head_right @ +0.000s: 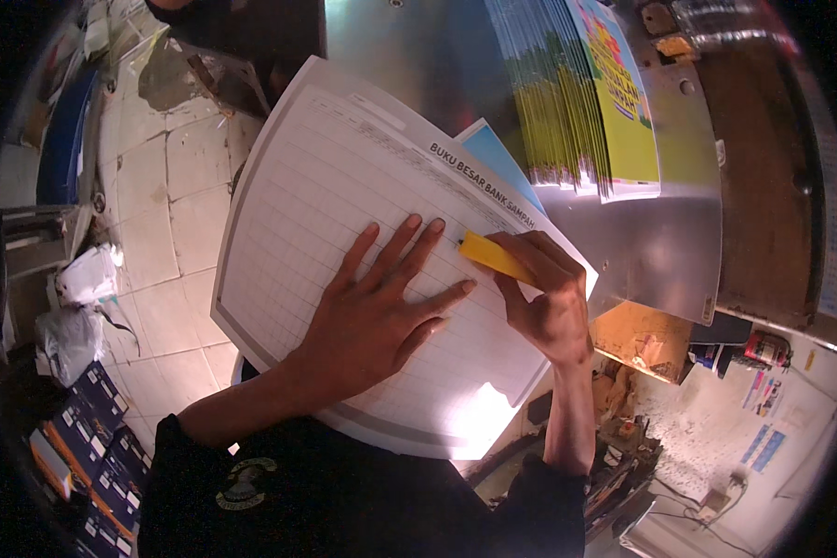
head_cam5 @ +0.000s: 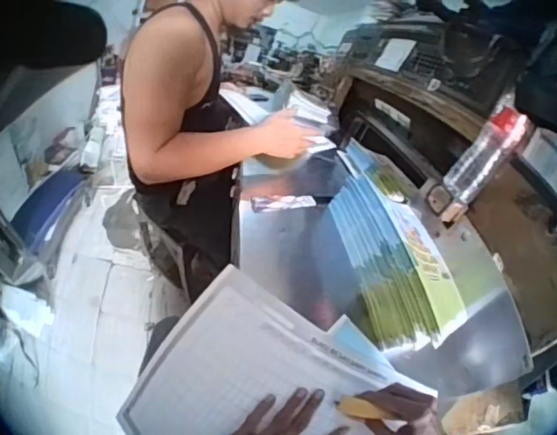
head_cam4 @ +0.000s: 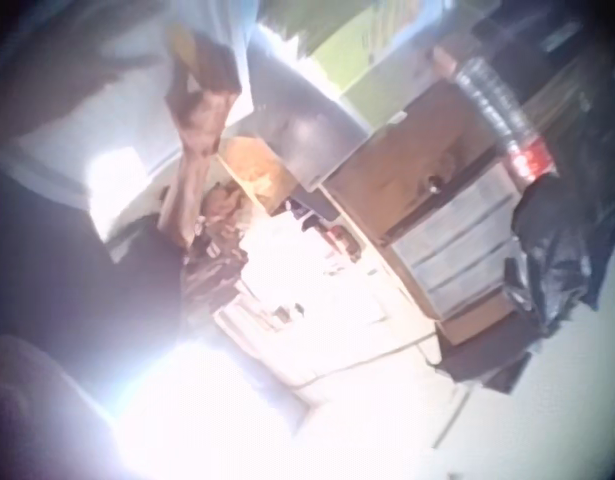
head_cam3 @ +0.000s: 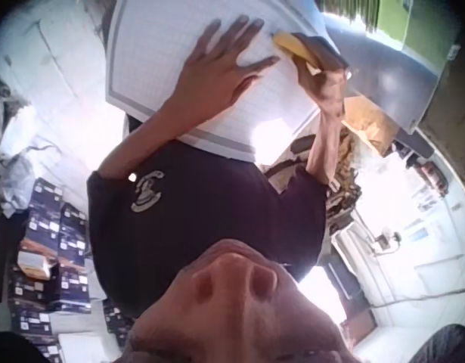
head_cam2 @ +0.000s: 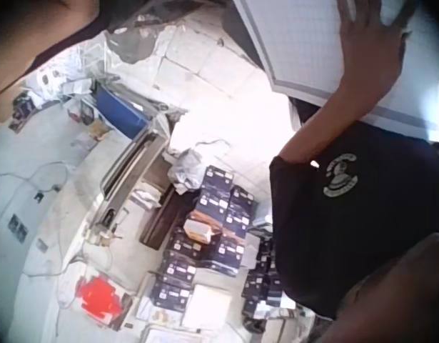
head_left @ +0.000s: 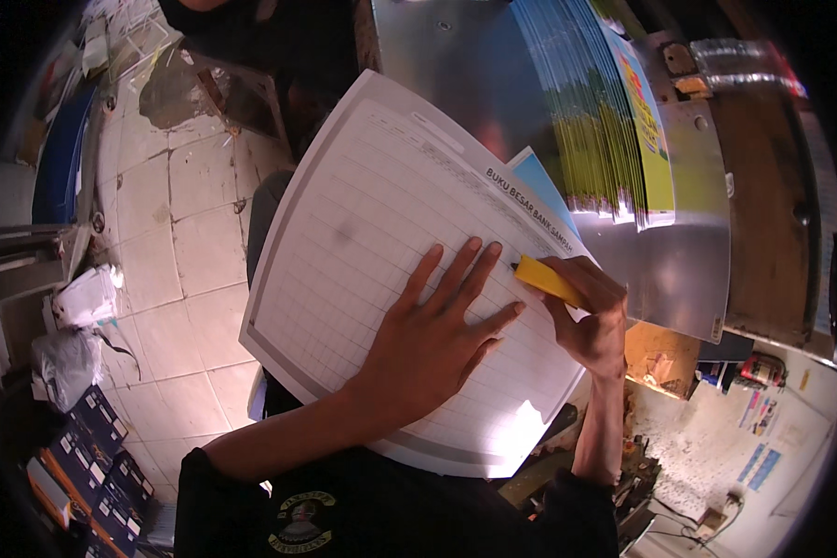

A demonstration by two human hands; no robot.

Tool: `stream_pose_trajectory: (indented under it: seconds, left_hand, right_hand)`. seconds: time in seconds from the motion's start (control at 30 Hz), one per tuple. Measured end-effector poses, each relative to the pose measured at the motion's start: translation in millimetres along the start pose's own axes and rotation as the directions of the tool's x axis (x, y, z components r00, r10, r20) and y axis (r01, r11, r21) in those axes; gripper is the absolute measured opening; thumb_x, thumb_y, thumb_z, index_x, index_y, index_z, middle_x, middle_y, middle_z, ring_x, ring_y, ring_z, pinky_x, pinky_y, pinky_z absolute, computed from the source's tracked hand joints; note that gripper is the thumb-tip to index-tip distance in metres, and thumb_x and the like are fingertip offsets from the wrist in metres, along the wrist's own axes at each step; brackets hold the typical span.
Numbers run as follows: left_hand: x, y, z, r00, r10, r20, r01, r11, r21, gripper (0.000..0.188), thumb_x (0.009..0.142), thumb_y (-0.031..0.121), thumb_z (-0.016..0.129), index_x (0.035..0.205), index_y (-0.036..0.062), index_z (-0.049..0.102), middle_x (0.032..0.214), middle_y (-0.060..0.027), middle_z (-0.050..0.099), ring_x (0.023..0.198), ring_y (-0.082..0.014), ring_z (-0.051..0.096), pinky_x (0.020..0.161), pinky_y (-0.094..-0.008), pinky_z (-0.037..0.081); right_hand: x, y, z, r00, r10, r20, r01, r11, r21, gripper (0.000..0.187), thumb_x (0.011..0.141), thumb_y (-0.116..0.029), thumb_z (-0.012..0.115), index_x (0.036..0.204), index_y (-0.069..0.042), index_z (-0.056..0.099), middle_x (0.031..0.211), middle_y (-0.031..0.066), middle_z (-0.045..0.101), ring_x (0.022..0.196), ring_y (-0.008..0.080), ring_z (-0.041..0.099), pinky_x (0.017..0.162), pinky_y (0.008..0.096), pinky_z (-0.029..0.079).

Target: The person operates a hand stapler, aligns printed booklet sheets inside covers, and staples the booklets along their spines. They then place the finished booklets onto a stack on the work table.

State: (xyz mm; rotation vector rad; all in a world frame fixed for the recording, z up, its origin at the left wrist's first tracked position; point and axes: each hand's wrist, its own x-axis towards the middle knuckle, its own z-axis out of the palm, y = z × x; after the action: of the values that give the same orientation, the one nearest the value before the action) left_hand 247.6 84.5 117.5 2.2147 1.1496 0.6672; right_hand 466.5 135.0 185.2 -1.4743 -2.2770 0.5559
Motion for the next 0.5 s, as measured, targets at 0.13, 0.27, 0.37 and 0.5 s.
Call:
stream_pose_trajectory:
  seconds: [0.13, 0.27, 0.37, 0.5]
  left_hand:
    - [-1, -2, 4, 1.000, -0.002, 0.000, 0.002, 1.000, -0.006, 0.042, 0.100, 0.040, 0.056, 0.141, 0.0304, 0.059, 0.165, -0.0157, 0.025, 0.156, -0.0308, 0.014, 0.125, -0.0540, 0.001]
    - [-2, -2, 2, 1.000, 0.006, -0.005, -0.006, 1.000, -0.001, 0.042, 0.100, 0.041, 0.055, 0.140, 0.0289, 0.060, 0.165, -0.0156, 0.026, 0.156, -0.0297, 0.014, 0.125, -0.0539, 0.001]
    - [-2, -3, 2, 1.000, 0.001, -0.003, -0.001, 1.000, 0.004, 0.043, 0.100, 0.042, 0.055, 0.140, 0.0280, 0.060, 0.165, -0.0155, 0.026, 0.156, -0.0289, 0.015, 0.125, -0.0537, 0.002]
    - [-1, -2, 4, 1.000, 0.010, 0.003, -0.010, 1.000, 0.011, 0.044, 0.099, 0.044, 0.055, 0.140, 0.0278, 0.059, 0.165, -0.0149, 0.027, 0.156, -0.0288, 0.016, 0.125, -0.0540, 0.002]
  right_hand:
    - [1, -1, 3, 0.999, -0.049, -0.008, 0.048, 0.998, -0.044, 0.039, 0.073, 0.012, 0.072, 0.110, 0.001, 0.071, 0.098, 0.0160, 0.072, 0.086, 0.0307, 0.073, 0.075, 0.0353, 0.058]
    - [5, -6, 1, 0.997, -0.064, 0.035, 0.067, 0.993, -0.097, 0.040, 0.073, 0.010, 0.073, 0.112, 0.000, 0.069, 0.096, 0.0158, 0.071, 0.086, 0.0306, 0.072, 0.074, 0.0370, 0.058]
    - [10, -8, -2, 0.984, -0.088, 0.154, 0.119, 0.973, -0.200, 0.044, 0.074, 0.009, 0.074, 0.116, -0.001, 0.067, 0.098, 0.0152, 0.069, 0.087, 0.0308, 0.072, 0.074, 0.0393, 0.059]
    - [8, 3, -4, 0.969, -0.147, 0.200, 0.188, 0.960, -0.208, 0.046, 0.073, 0.008, 0.074, 0.118, -0.001, 0.065, 0.104, 0.0153, 0.067, 0.087, 0.0320, 0.071, 0.074, 0.0409, 0.059]
